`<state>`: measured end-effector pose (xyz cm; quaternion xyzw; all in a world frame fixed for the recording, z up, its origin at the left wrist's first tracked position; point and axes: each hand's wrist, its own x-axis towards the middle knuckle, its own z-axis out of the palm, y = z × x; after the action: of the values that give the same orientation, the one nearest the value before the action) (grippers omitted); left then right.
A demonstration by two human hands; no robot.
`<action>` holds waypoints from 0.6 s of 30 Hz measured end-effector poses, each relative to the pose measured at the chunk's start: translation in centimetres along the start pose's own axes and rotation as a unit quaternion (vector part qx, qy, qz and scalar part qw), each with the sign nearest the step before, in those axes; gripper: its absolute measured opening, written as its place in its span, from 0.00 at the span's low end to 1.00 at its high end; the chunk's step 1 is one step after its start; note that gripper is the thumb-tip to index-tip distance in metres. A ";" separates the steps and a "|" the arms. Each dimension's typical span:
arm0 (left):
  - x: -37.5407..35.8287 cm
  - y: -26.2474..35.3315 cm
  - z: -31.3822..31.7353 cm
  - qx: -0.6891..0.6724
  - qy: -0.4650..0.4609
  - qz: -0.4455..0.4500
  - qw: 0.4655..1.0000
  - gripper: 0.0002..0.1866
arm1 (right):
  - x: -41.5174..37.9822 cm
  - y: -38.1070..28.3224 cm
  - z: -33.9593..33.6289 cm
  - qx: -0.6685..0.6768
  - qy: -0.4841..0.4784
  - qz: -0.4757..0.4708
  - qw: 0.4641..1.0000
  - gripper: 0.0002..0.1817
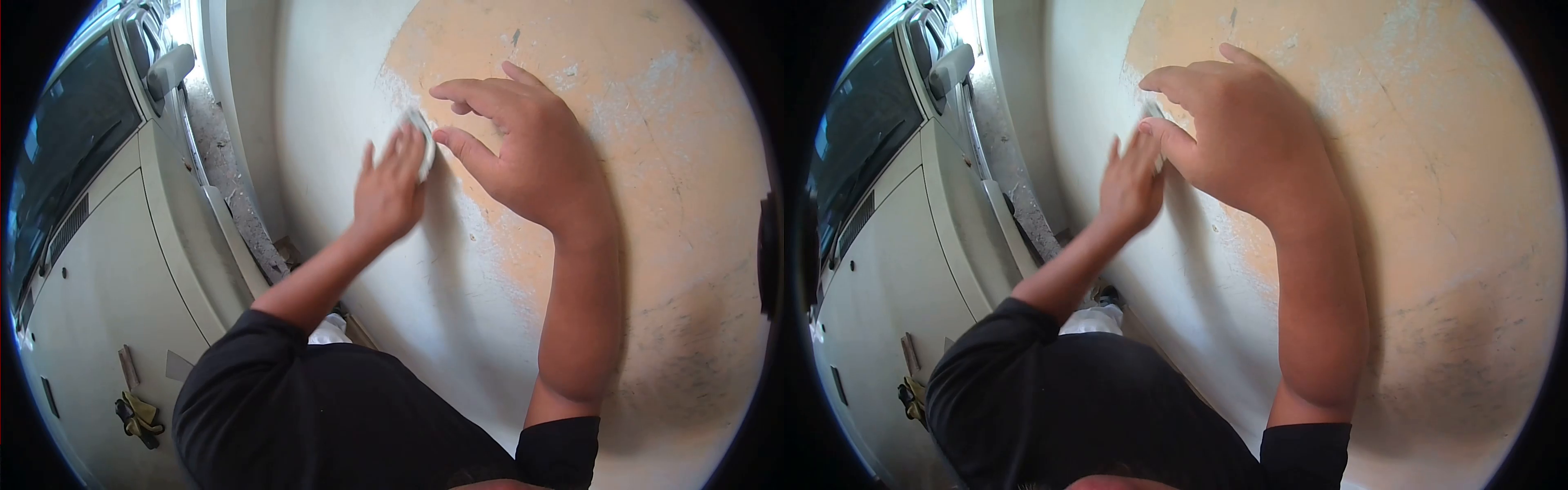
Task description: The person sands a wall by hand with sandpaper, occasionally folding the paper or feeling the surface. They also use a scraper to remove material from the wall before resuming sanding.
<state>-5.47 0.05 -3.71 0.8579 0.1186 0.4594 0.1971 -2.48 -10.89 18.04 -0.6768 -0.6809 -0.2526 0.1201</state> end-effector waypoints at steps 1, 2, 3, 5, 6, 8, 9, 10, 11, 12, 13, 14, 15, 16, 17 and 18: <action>-2.0 0.9 -0.2 0.009 -0.031 0.016 0.999 0.36 | 0.0 0.0 -0.1 0.001 0.003 0.002 1.000 0.15; -3.0 1.3 -0.3 0.019 -0.061 0.032 0.997 0.38 | 0.0 0.0 -0.3 -0.012 -0.018 0.010 1.000 0.15; -2.7 0.6 -0.4 0.111 -0.093 0.029 0.989 0.38 | 0.0 -0.1 -0.4 -0.023 -0.041 0.017 0.999 0.16; 0.5 -2.6 -0.1 0.141 -0.055 -0.065 0.986 0.31 | 0.0 -0.2 -0.4 -0.014 -0.053 0.030 0.998 0.16; 2.3 -4.7 0.1 0.109 -0.018 -0.120 0.987 0.30 | -0.1 -0.2 -0.4 -0.011 -0.060 0.037 0.997 0.16; 4.8 -7.9 0.0 0.052 0.004 -0.180 0.982 0.29 | -0.3 -0.2 -0.3 -0.019 -0.053 0.027 0.998 0.16; 5.1 -8.2 0.2 0.061 0.010 -0.160 0.985 0.30 | -0.3 -0.2 -0.3 -0.027 -0.044 0.016 0.999 0.16; 4.7 -7.8 0.6 0.063 0.015 -0.157 0.985 0.30 | -0.1 -0.2 -0.4 -0.029 -0.038 0.013 0.999 0.16; 3.5 -6.7 1.3 0.037 0.025 -0.132 0.990 0.31 | 0.0 -0.3 -0.4 -0.022 -0.038 0.015 0.999 0.16; 1.8 -5.1 1.7 0.009 0.030 -0.107 0.994 0.32 | 0.1 -0.4 -0.3 -0.014 -0.040 0.020 0.999 0.16; -0.1 -3.0 2.0 -0.014 0.002 -0.092 0.996 0.33 | 0.0 -0.4 -0.2 -0.012 -0.040 0.024 0.999 0.16; -2.2 -1.1 2.0 -0.039 -0.025 -0.077 0.996 0.34 | 0.0 -0.4 0.0 -0.016 -0.040 0.023 0.999 0.16; -3.9 0.6 0.8 -0.028 -0.069 -0.041 0.996 0.35 | 0.0 -0.3 0.1 -0.023 -0.042 0.022 0.999 0.16; -4.9 1.9 0.0 -0.020 -0.112 -0.006 0.993 0.36 | -0.1 -0.1 0.1 -0.025 -0.049 0.025 0.998 0.16; -5.0 1.4 0.2 0.033 -0.108 0.021 0.993 0.37 | -0.1 -0.1 0.2 -0.039 -0.053 0.015 0.998 0.16; -4.7 0.2 0.4 0.106 -0.121 0.034 0.986 0.39 | -0.2 0.0 0.3 -0.052 -0.055 0.006 0.997 0.16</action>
<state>-7.74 -2.00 -7.27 0.9269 0.1124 0.3434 0.1020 -2.43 -10.89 17.71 -0.6991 -0.6683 -0.2495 0.0486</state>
